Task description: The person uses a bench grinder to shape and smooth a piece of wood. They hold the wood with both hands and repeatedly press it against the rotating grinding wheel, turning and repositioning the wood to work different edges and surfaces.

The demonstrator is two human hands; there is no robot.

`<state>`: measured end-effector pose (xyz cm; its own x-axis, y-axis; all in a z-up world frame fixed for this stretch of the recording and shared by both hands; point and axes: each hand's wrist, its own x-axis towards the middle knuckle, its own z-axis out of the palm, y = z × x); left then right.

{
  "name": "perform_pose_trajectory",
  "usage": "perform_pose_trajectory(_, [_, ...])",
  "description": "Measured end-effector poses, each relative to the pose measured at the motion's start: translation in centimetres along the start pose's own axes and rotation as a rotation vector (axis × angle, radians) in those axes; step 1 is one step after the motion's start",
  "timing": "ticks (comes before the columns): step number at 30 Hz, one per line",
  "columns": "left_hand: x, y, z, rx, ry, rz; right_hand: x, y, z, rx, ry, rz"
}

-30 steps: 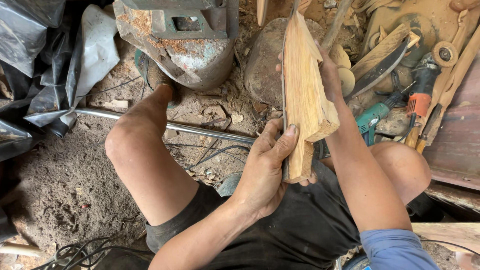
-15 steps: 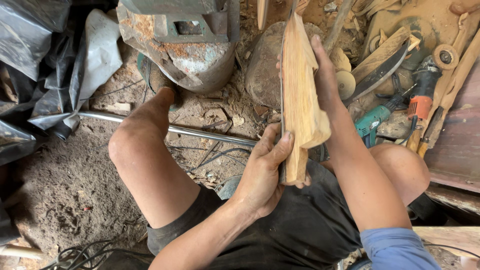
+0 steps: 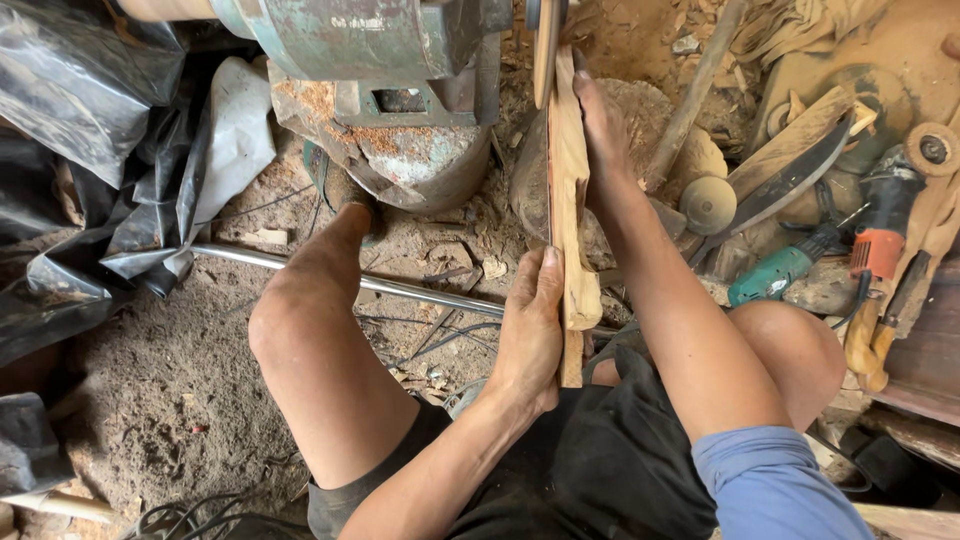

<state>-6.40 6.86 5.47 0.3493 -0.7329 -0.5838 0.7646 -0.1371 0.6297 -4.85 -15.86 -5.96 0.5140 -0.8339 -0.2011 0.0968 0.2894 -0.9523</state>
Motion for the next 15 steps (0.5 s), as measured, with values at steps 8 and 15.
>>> perform_pose_trajectory(8, [-0.6, 2.0, 0.3, -0.021, -0.022, -0.009, 1.0, 0.5, 0.9, -0.097, 0.004, -0.09])
perform_pose_trajectory(15, [-1.5, 2.2, 0.4, -0.002, -0.002, -0.031, 0.0, 0.4, 1.0, -0.064, -0.025, -0.149])
